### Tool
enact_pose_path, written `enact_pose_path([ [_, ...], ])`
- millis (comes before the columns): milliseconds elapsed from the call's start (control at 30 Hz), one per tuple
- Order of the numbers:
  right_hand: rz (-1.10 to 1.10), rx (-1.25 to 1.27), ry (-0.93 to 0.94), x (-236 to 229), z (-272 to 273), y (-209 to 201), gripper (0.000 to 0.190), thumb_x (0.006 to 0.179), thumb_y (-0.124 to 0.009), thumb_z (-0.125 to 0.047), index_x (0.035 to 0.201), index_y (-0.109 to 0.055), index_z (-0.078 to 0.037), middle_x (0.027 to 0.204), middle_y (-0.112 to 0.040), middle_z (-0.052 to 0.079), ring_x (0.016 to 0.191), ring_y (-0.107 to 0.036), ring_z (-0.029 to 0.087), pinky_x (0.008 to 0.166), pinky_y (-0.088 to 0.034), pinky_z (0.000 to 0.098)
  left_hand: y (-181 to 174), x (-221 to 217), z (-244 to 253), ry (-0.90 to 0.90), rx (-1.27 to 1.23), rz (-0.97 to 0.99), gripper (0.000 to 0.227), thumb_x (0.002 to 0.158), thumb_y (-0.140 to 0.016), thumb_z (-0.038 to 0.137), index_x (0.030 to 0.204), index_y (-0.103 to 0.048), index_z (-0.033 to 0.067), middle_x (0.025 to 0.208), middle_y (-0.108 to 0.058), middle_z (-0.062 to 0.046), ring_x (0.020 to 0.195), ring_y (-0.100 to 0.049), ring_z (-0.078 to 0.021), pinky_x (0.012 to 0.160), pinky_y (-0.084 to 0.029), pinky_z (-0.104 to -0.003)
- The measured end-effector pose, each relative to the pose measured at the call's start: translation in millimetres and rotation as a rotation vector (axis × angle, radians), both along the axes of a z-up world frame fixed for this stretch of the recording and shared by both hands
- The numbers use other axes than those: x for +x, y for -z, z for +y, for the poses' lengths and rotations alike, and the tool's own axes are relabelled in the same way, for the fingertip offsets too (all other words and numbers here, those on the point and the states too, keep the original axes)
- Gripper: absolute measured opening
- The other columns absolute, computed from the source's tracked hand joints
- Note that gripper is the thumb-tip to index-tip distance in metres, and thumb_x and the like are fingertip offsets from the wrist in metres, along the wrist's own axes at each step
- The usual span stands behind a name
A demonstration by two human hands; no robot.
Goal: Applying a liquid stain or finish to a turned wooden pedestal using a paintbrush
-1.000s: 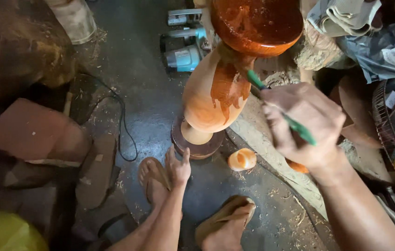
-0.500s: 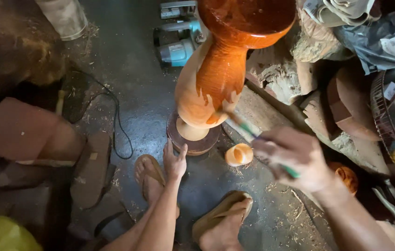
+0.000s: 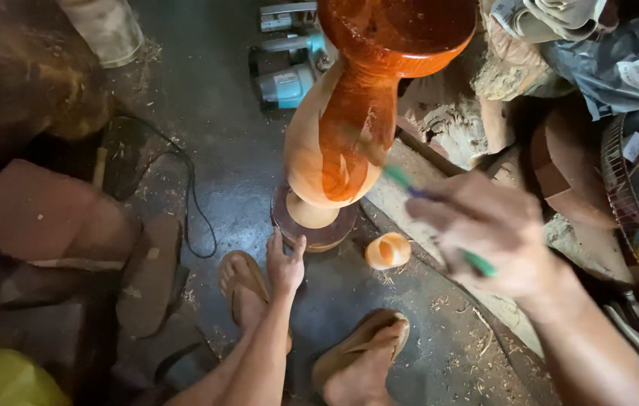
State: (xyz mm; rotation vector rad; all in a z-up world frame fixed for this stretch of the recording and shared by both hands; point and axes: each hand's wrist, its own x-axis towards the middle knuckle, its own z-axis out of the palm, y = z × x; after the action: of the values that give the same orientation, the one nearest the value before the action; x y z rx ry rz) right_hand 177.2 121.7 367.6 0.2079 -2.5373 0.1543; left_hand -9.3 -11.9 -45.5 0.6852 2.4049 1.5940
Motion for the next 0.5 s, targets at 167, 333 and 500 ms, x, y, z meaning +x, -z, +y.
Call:
enact_pose_path([
  [167,-0.032,0.023,0.001,5,-27,13,0.025,0.093,-0.054,-0.009,0.105,-0.075,-0.011,0.087,-0.069,0.014,0.065,-0.068,0.023,0.051,-0.057,0.0327,-1,-2,3,-0.013,-0.004,-0.05,0.079,0.086,-0.076,0.048,0.144,-0.057,-0.0017,0.136,-0.059,-0.028,0.128,-0.058,-0.0438,0.109,-0.047,-0.049],
  [333,-0.115,-0.014,-0.001,3,-33,75,0.03,0.083,-0.053,0.001,0.106,-0.072,-0.007,0.08,-0.07,0.016,0.062,-0.07,0.023,0.048,-0.058,0.0292,-28,-3,-1,0.017,-0.114,-0.201,0.085,0.085,-0.074,0.052,0.151,-0.052,0.0035,0.143,-0.055,-0.025,0.135,-0.054,-0.0403,0.114,-0.043,-0.049],
  [500,-0.002,-0.063,-0.024,25,11,44,0.031,0.088,-0.054,-0.016,0.109,-0.074,-0.005,0.087,-0.069,0.018,0.064,-0.07,0.026,0.053,-0.059,0.0354,-19,-8,1,0.027,-0.045,-0.195,0.082,0.086,-0.075,0.048,0.149,-0.052,0.0012,0.141,-0.056,-0.027,0.134,-0.054,-0.0421,0.114,-0.043,-0.049],
])
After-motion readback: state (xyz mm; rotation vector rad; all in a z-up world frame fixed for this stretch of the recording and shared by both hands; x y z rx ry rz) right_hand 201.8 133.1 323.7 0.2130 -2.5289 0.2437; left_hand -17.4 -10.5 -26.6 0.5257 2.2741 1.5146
